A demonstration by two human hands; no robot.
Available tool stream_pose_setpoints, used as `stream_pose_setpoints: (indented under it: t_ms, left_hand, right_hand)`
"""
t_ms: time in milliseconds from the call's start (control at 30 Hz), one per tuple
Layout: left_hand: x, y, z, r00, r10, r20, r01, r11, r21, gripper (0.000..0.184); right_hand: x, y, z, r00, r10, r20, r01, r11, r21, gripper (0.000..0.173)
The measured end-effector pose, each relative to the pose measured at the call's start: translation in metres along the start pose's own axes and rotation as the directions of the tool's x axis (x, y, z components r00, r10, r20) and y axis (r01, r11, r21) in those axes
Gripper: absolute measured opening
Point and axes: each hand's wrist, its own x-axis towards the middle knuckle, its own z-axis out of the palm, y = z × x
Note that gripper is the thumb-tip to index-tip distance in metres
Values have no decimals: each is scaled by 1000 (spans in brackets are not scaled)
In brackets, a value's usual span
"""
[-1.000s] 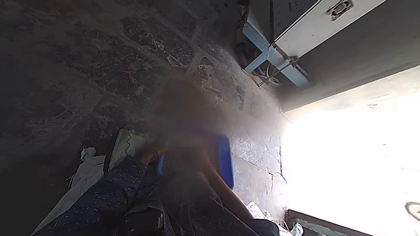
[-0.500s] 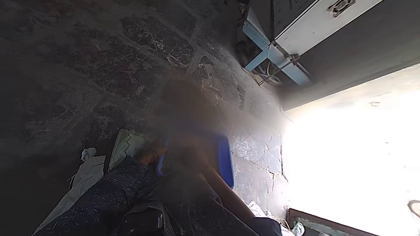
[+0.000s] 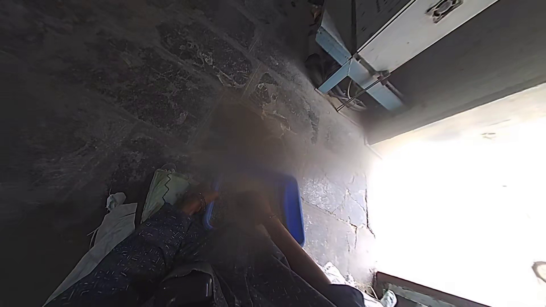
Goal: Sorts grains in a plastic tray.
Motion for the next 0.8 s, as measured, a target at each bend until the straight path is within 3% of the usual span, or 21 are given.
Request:
stream_pose_setpoints:
  t_ms: [433,500,633,700,767,800]
  left_hand:
    - [0,-1,-1,1000,20,6,-20,1000,6,48]
    - [-12,4,-2,999,39,0,-39,999,20,46]
    - [-83,60,-11,999,-38,30,36,998,60,41]
    - [-83,59,-11,1000,-7,27,4,995,95,40]
    - [-81,58,-11,999,-14,45,10,996,86,43]
    - [-77,57,-10,998,-24,50,20,996,82,44]
  right_hand:
    - [0,2,-1,995,39,-87,-37,999,27,37]
    - [1,3,0,989,41,-145,-34,998,48,34]
    - [-5,6,-1,940,-30,-339,71,991,110,36]
    - [-8,7,-1,895,-73,-440,139,983,118,37]
    - [-11,5,-3,915,-74,-396,127,986,108,38]
    - [-13,2,-5,951,-52,-305,84,992,93,39]
